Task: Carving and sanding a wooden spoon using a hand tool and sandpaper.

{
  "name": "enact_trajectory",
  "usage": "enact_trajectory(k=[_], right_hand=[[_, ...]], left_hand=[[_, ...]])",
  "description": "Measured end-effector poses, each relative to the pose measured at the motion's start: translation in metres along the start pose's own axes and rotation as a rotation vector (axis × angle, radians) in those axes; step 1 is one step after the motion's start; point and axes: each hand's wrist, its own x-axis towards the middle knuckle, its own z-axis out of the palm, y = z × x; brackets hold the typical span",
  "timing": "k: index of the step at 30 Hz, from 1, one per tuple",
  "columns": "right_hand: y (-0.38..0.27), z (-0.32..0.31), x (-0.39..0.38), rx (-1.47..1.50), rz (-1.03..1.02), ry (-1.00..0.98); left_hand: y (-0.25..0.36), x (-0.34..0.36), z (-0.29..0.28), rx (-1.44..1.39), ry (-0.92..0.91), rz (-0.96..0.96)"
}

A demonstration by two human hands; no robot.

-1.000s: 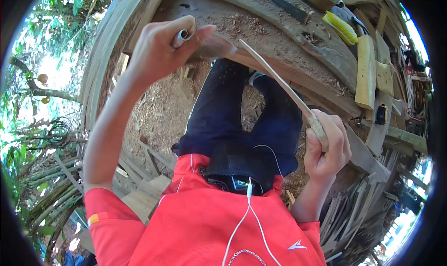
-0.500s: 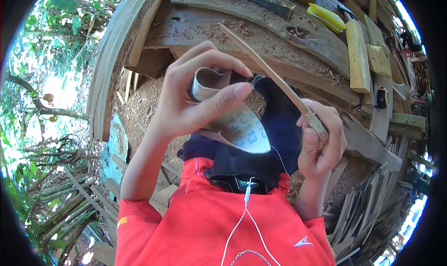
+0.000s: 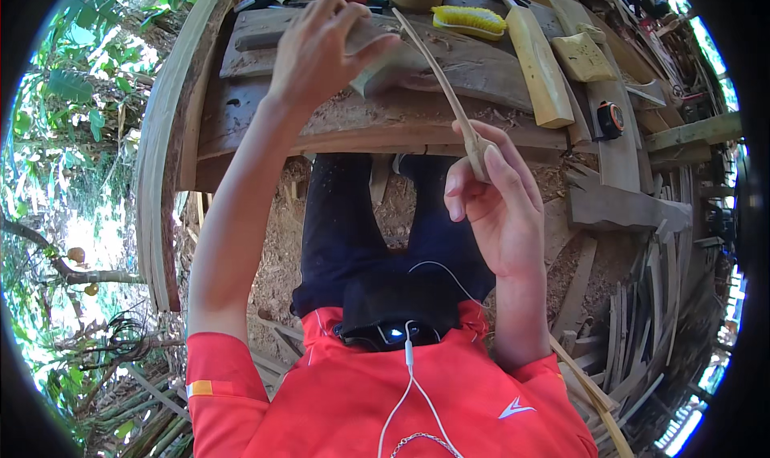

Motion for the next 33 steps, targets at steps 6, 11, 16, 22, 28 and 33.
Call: enact_trajectory(k=[6,11,16,22,28,33], right_hand=[[0.002,-0.009,0.007,0.231,0.063,-0.001],[0.003,-0.014,0.015,0.356,0.226,0.093],[0.015,-0.003,0.023,0.392,0.252,0.048],[0.021,0.008,0.015,0.124,0.178,0.119],[0.026,0.006,0.001,-0.137,0.092,0.131],[0.028,0.003,-0.007,-0.355,-0.004,0.124]], left_hand=[[0.008,-0.004,0.023,-0.098,0.032,0.058],[0.079,-0.01,-0.027,-0.746,-0.015,-0.302],[0.132,-0.04,-0.044,-1.591,-0.069,-0.911],[0.129,-0.046,-0.044,-1.491,0.016,-1.001],[0.116,-0.039,-0.056,-1.48,0.194,-1.039],[0.107,-0.038,-0.063,-1.458,0.27,-1.026]])
